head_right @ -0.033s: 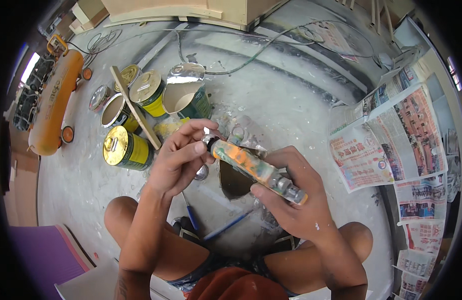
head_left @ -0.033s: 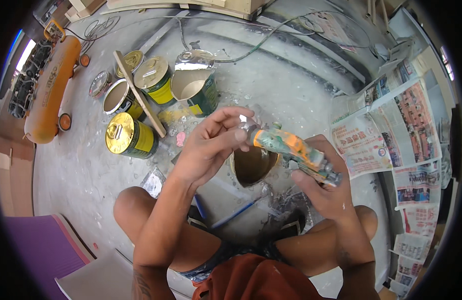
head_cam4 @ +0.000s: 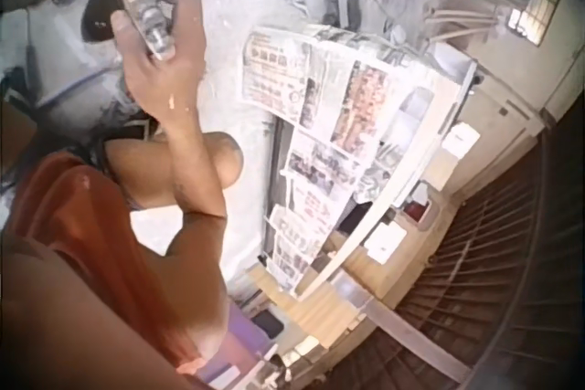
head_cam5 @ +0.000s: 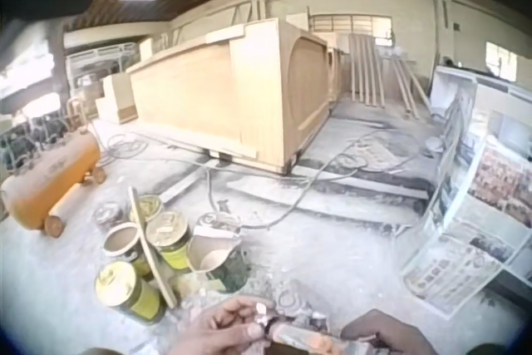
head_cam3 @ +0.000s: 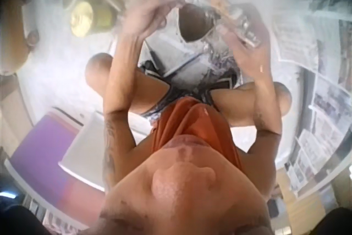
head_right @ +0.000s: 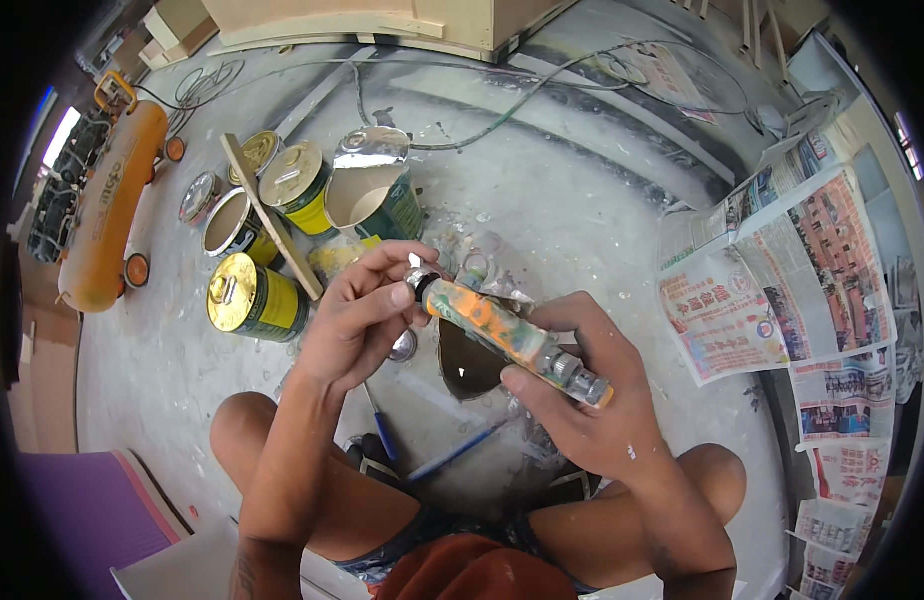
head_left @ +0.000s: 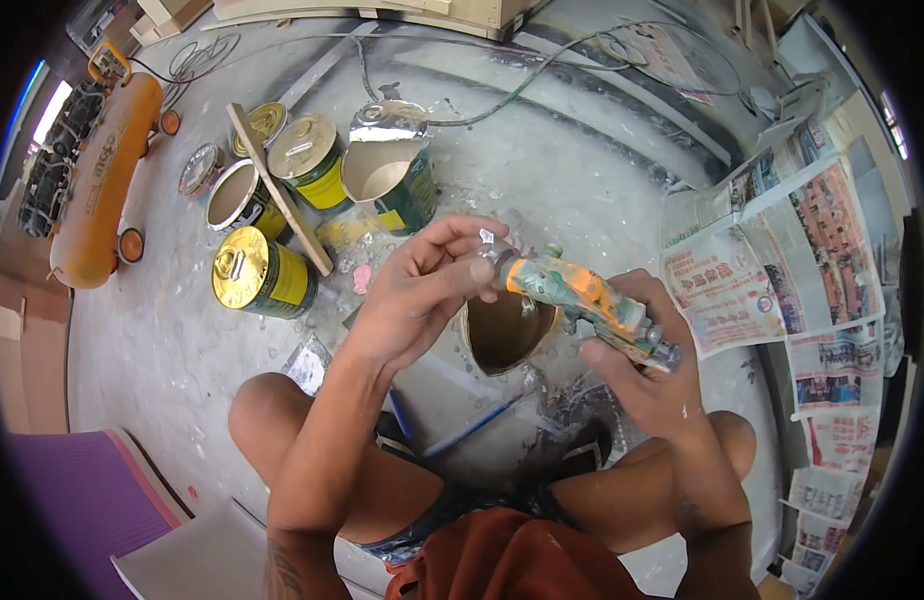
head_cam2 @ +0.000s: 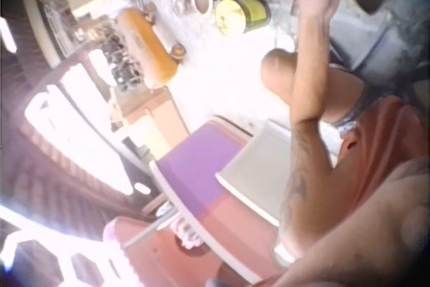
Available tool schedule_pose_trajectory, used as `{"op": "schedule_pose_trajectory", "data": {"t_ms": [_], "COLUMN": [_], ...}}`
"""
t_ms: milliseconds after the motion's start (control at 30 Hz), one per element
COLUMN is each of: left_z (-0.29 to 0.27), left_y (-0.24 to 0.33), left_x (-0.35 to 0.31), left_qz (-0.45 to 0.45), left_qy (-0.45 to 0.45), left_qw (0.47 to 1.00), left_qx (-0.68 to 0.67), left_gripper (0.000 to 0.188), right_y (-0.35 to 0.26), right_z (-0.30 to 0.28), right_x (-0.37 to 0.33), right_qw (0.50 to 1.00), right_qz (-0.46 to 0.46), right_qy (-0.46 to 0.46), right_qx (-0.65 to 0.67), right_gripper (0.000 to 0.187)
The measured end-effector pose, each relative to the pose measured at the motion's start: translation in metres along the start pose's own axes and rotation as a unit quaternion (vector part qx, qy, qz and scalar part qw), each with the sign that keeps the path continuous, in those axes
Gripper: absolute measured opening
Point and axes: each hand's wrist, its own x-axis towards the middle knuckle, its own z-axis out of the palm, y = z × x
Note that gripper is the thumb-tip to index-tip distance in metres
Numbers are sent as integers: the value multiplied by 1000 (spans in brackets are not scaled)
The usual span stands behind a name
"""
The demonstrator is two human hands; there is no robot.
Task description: Cleaning a spray gun nozzle and cap with a rag and solvent, then assembling the spray gun and pouring paint into its cup.
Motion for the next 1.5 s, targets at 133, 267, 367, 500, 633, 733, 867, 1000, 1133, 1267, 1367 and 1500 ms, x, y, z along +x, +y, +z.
{"op": "schedule_pose_trajectory", "data": {"t_ms": [133, 267, 367, 500, 633, 733, 867, 1000, 1133, 1267, 1367, 1500], "left_z": [5, 6, 13, 14, 8, 6, 18, 20, 12, 5, 0, 3], "left_y": [1, -5, -8, -10, -5, -4, 3, 6, 7, 2, 1, 4], "left_x": [7, 5, 4, 0, -2, 0, -5, -6, -8, -8, -11, -10], "left_qz": [-78, -70, -34, 109, 149, 178, 144, 128, 16, -84, -91, -39], "left_qy": [-34, -24, -18, 15, -28, -22, 27, 53, 69, 30, 44, 19], "left_qw": [996, 997, 998, 994, 985, 976, 975, 965, 962, 986, 983, 996], "left_qx": [0, -34, -56, 21, 77, 120, 166, 223, 262, 140, 152, 74], "left_gripper": [45, 44, 44, 40, 36, 38, 39, 35, 29, 42, 39, 34], "right_y": [6, 14, 16, 28, 37, 32, 38, 38, 35, 42, 36, 40], "right_z": [0, -9, -5, 9, 20, 19, 15, 14, 8, -3, -3, 3], "right_x": [0, 11, 13, -3, -7, 3, 4, 3, -1, 19, 15, 17], "right_qw": [997, 989, 989, 989, 879, 848, 803, 836, 968, 962, 958, 973], "right_qz": [5, -124, -117, 33, 202, 232, 268, 243, 162, -214, -172, -184], "right_qy": [49, -28, -36, -42, -79, -93, -95, -93, -77, -109, -131, -83], "right_qx": [60, -72, -86, 139, 425, 468, 524, 483, 177, -130, -187, -111], "right_gripper": [35, 35, 36, 40, 51, 55, 55, 51, 41, 51, 50, 39]}}
